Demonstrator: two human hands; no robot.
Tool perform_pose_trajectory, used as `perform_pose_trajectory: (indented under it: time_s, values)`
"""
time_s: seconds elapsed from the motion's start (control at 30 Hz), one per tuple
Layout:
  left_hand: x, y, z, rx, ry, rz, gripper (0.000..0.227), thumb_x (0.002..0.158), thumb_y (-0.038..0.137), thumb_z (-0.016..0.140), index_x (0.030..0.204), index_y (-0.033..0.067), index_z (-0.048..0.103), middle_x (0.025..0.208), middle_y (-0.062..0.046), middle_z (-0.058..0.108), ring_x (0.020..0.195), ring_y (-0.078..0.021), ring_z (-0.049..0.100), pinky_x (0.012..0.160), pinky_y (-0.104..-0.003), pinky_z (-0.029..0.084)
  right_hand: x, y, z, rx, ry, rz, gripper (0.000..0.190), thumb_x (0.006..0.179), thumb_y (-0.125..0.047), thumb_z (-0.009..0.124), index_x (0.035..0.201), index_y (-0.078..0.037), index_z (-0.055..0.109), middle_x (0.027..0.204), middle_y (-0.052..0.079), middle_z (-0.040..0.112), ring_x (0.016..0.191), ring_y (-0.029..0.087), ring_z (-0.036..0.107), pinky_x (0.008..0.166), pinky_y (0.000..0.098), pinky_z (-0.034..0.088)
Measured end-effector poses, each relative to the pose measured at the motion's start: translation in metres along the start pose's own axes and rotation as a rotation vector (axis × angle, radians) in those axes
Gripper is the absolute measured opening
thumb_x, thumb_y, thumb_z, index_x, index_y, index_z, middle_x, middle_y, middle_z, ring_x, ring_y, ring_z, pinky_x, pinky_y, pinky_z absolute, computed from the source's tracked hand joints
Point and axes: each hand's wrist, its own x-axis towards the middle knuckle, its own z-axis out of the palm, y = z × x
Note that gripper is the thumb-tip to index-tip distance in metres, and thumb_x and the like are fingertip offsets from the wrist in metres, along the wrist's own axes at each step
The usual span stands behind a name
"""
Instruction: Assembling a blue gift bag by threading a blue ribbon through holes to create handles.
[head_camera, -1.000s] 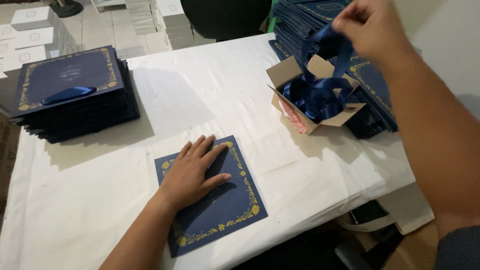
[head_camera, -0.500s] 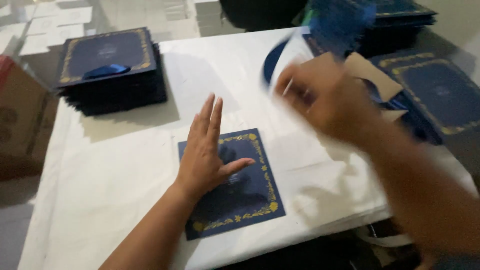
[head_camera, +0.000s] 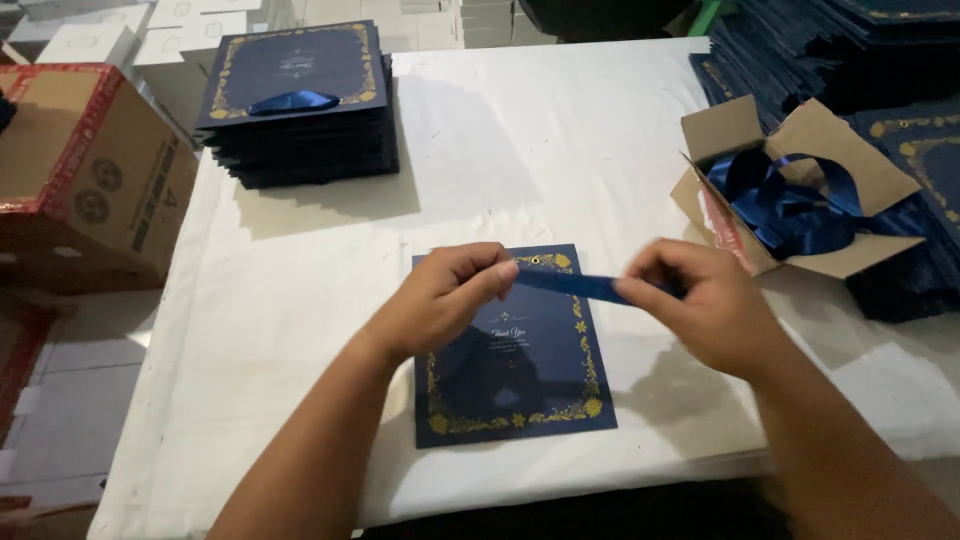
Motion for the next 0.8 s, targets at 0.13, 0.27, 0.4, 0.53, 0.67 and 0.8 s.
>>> perform_pose_trajectory:
  time_s: [0.13, 0.27, 0.4, 0.53, 0.67, 0.8]
  values:
    - [0.000, 0.005, -0.012, 0.051, -0.153, -0.218, 0.036, 0.103, 0.033, 0.061, 0.073, 0.0145, 0.054, 0.064, 0.005, 0.042, 0.060, -0.0097, 0.036, 0.061, -0.029, 0.035, -0.027, 0.043, -0.023, -0.106, 0.065, 0.320, 0.016, 0.090, -0.020, 0.080, 0.081, -0.008, 0.075, 0.063, 0.004, 0.059, 0.057, 0.017, 0.047, 0.056, 0.0314, 0.036]
    - [0.003, -0.006, -0.013, 0.135, -0.142, -0.310, 0.034, 0.105, 0.032, 0.060, 0.076, 0.0152, 0.054, 0.065, 0.004, 0.043, 0.061, -0.0107, 0.037, 0.061, -0.031, 0.034, -0.045, 0.058, -0.043, -0.312, 0.092, 0.626, 0.025, 0.091, -0.032, 0.080, 0.087, -0.008, 0.075, 0.073, 0.009, 0.064, 0.068, 0.023, 0.053, 0.065, 0.0366, 0.039]
    - [0.004, -0.008, -0.014, 0.089, -0.157, -0.395, 0.025, 0.102, 0.030, 0.064, 0.081, 0.0170, 0.058, 0.068, 0.004, 0.052, 0.063, -0.0095, 0.042, 0.063, -0.029, 0.036, -0.061, 0.069, -0.056, -0.610, 0.136, 0.829, 0.028, 0.097, -0.036, 0.076, 0.101, -0.008, 0.078, 0.095, 0.012, 0.073, 0.086, 0.027, 0.063, 0.073, 0.0403, 0.047]
    - [0.006, -0.002, -0.013, 0.174, -0.193, -0.446, 0.030, 0.102, 0.031, 0.066, 0.076, 0.0168, 0.061, 0.067, 0.004, 0.054, 0.064, -0.0097, 0.044, 0.062, -0.028, 0.037, -0.088, 0.147, -0.074, -0.980, 0.236, 0.655, 0.036, 0.097, -0.053, 0.074, 0.102, -0.017, 0.077, 0.095, 0.002, 0.079, 0.086, 0.023, 0.073, 0.070, 0.0355, 0.052]
    - [0.006, -0.009, -0.001, 0.131, -0.149, -0.349, 0.031, 0.102, 0.027, 0.067, 0.074, 0.0152, 0.060, 0.066, 0.003, 0.053, 0.063, -0.0093, 0.044, 0.062, -0.029, 0.037, -0.102, 0.126, -0.060, -1.342, 0.286, 0.468, 0.040, 0.100, -0.052, 0.068, 0.119, -0.018, 0.077, 0.111, 0.000, 0.080, 0.103, 0.018, 0.076, 0.087, 0.0290, 0.058]
    - [0.007, -0.009, 0.021, 0.153, 0.023, -0.309, 0.022, 0.097, 0.031, 0.070, 0.081, 0.0164, 0.067, 0.068, 0.003, 0.061, 0.063, -0.0102, 0.052, 0.061, -0.029, 0.041, -0.096, 0.042, -0.016, -0.931, 0.457, -0.244, 0.029, 0.094, -0.022, 0.078, 0.116, -0.005, 0.071, 0.117, 0.013, 0.073, 0.113, 0.029, 0.068, 0.104, 0.0398, 0.054]
